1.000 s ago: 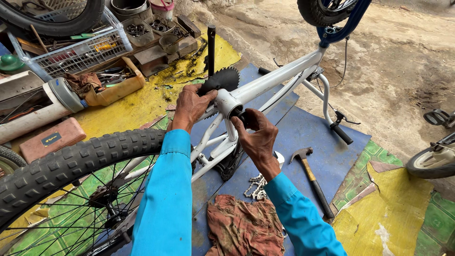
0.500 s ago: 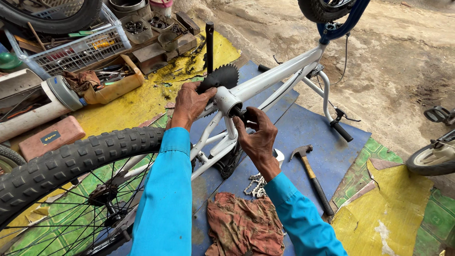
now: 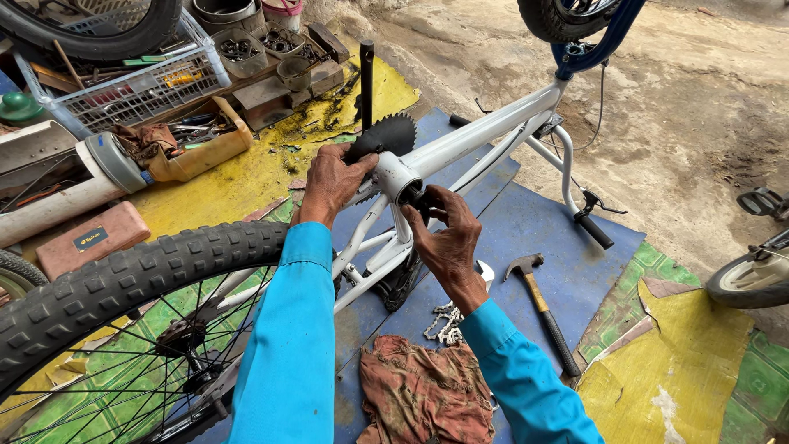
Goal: The person repairs a bicycle crank assembly while seated on the floor. They hammer a crank arm fitted with a sprocket, then align the sprocket and crank arm with the bicycle frame's bottom bracket and thread it in by hand, repeatedly turning it to seat the part.
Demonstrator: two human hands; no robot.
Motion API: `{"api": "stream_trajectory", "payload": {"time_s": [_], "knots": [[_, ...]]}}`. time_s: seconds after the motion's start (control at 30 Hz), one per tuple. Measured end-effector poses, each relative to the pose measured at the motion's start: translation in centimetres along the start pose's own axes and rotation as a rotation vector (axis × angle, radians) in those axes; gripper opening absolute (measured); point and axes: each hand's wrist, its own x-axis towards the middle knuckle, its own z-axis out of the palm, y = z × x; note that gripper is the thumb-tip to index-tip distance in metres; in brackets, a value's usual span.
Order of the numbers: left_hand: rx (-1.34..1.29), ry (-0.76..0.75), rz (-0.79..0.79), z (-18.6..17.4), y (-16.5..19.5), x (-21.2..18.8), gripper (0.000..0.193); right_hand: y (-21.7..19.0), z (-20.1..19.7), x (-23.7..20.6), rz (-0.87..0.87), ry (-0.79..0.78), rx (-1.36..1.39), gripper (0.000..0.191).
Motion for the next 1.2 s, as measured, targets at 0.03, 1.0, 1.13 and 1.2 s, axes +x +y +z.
{"api": "stream_trajectory", "payload": {"time_s": [0.03, 1.0, 1.13, 1.2], "knots": [[-0.004, -0.003, 0.000, 0.0, 0.0, 0.0, 0.049, 0.1, 0.1, 0.0, 0.007, 0.003, -0.004, 0.041], [-0.012, -0.013, 0.009, 0.1, -0.1, 0.0, 0.044, 1.3, 0.5, 0.5, 0.425, -0.099, 0.068, 0.044], [-0.014, -0.015, -0.001, 0.2, -0.3, 0.2, 0.044, 0.8, 0.3, -0.3, 0.268, -0.115, -0.049, 0.049], [-0.013, -0.015, -0.001, 0.2, -0.4, 0.2, 0.045, 0.6, 0.4, -0.7, 0.135, -0.070, -0.043, 0.054]]}}
